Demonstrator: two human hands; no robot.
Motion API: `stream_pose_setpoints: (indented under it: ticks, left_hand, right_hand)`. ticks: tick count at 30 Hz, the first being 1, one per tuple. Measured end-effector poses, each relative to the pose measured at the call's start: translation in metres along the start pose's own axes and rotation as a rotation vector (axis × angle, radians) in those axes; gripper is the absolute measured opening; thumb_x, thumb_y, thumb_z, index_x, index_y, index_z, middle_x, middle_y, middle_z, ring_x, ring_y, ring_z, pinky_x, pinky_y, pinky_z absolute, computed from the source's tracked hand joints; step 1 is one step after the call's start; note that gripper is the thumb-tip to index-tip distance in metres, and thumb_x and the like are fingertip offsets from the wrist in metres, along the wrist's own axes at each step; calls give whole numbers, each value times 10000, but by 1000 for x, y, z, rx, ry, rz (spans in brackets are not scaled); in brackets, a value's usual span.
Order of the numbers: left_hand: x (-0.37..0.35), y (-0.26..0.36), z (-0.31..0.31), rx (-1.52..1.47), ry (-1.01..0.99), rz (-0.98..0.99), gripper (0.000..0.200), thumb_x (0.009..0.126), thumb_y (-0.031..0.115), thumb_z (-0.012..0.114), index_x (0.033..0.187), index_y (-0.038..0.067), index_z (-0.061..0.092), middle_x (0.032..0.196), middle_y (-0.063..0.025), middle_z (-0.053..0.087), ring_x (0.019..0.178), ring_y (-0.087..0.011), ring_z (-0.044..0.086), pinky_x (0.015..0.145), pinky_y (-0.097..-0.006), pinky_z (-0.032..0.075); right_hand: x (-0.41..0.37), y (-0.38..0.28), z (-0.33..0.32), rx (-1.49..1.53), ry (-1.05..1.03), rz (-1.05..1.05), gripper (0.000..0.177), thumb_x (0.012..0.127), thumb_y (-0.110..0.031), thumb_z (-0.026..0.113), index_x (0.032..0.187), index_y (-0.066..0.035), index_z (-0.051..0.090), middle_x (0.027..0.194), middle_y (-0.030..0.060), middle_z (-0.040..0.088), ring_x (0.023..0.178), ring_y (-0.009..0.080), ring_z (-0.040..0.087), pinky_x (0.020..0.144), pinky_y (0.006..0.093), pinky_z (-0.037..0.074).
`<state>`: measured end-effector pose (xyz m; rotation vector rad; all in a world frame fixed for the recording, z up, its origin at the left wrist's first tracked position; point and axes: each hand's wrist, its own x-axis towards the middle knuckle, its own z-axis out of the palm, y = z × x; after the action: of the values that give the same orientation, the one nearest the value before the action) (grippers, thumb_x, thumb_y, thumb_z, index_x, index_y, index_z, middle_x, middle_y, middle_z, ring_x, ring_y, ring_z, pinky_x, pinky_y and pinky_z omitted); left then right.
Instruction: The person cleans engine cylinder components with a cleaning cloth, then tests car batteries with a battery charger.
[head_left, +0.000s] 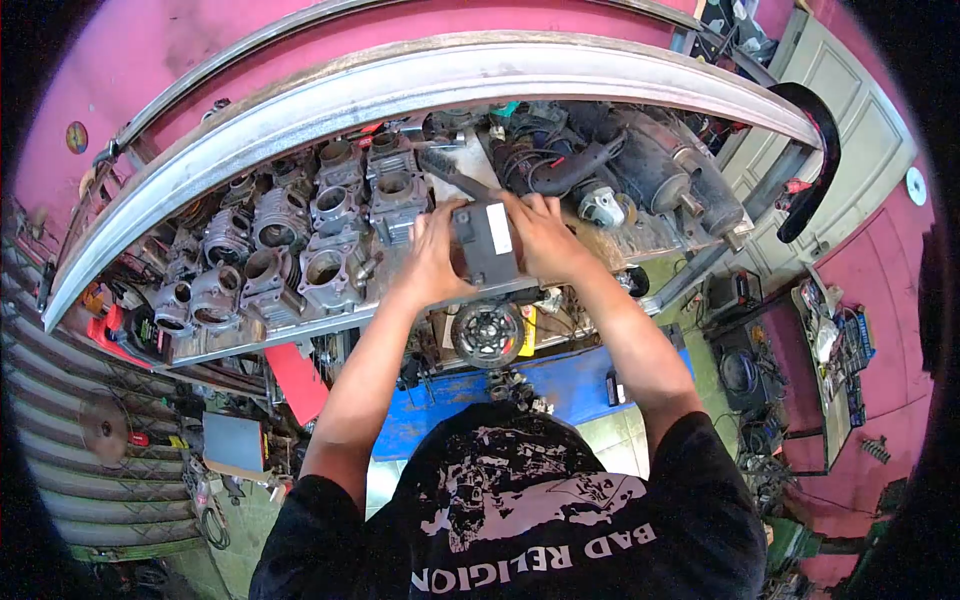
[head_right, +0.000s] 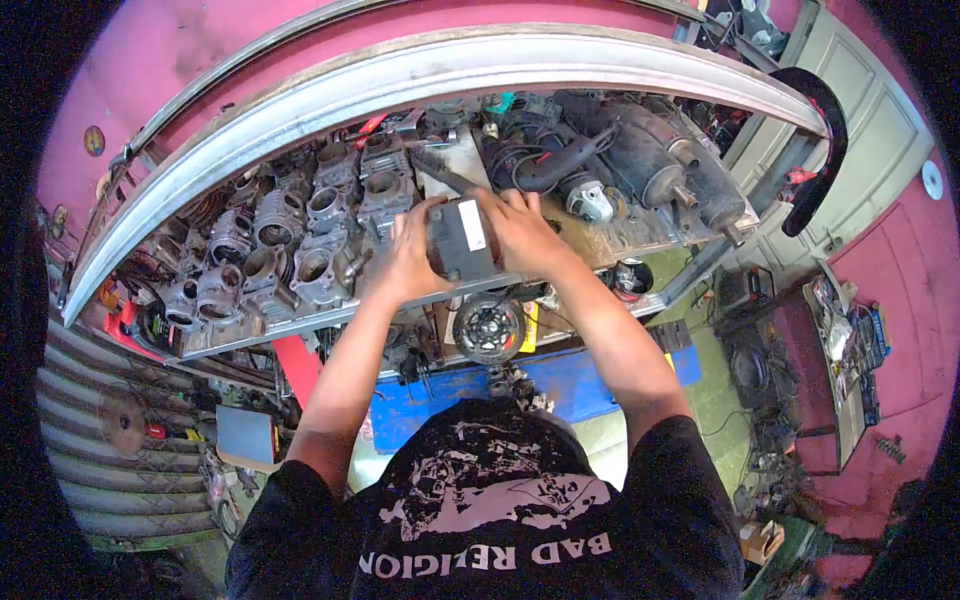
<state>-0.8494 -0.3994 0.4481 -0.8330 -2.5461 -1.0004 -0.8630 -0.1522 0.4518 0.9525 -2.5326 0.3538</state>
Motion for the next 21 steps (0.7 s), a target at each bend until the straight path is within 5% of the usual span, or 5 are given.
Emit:
stream_pose_setpoints:
  ticks: [7, 9, 13, 19, 21]
  left_hand:
    - [8, -12, 13, -30, 0, -18, 1274, 465, 222, 959, 1554, 104, 310, 1506, -146, 454, 1316, -413, 436, 1171, -492, 372]
    - [8, -8, 9, -16, -1, -38, 1282, 452, 218, 967, 1552, 99, 318, 1515, -154, 452, 1326, -418, 429, 1164, -498, 369]
    - [6, -10, 11, -46, -2, -39, 1302, 444, 216, 975, 1561, 108, 316, 1532, -161, 439, 1341, -424, 419, 1161, -501, 362]
    - [3, -12, 17, -52, 19, -48, 1320, 454, 209, 963, 1585, 137, 286, 1562, -156, 406, 1359, -422, 405, 1183, -492, 334]
    - [4, -13, 16, -57, 16, -47, 1325, 455, 204, 959, 1588, 129, 277, 1567, -162, 400, 1362, -423, 402, 1183, -497, 331]
  right_hand:
    - [-12, 5, -22, -75, -77, 193, 868, 694, -88, 784, 1507, -62, 481, 1345, 166, 649, 1230, 327, 516, 1033, 481, 373]
    - [-31, 16, -10, -311, -22, 422, 505, 746, -154, 765, 1244, -90, 710, 1219, 103, 712, 1194, 310, 542, 960, 504, 385]
    - [-58, 35, 41, -598, -104, 536, 206, 774, -197, 743, 953, -115, 803, 1088, 83, 734, 1168, 301, 553, 944, 514, 388]
    - [-35, 8, 3, -403, 84, 571, 187, 787, -103, 706, 943, -140, 803, 1024, 32, 716, 1063, 284, 578, 913, 464, 410]
    - [-9, -30, -23, -101, 597, 388, 220, 778, -71, 723, 954, -171, 807, 1021, -2, 713, 1041, 279, 573, 906, 434, 416]
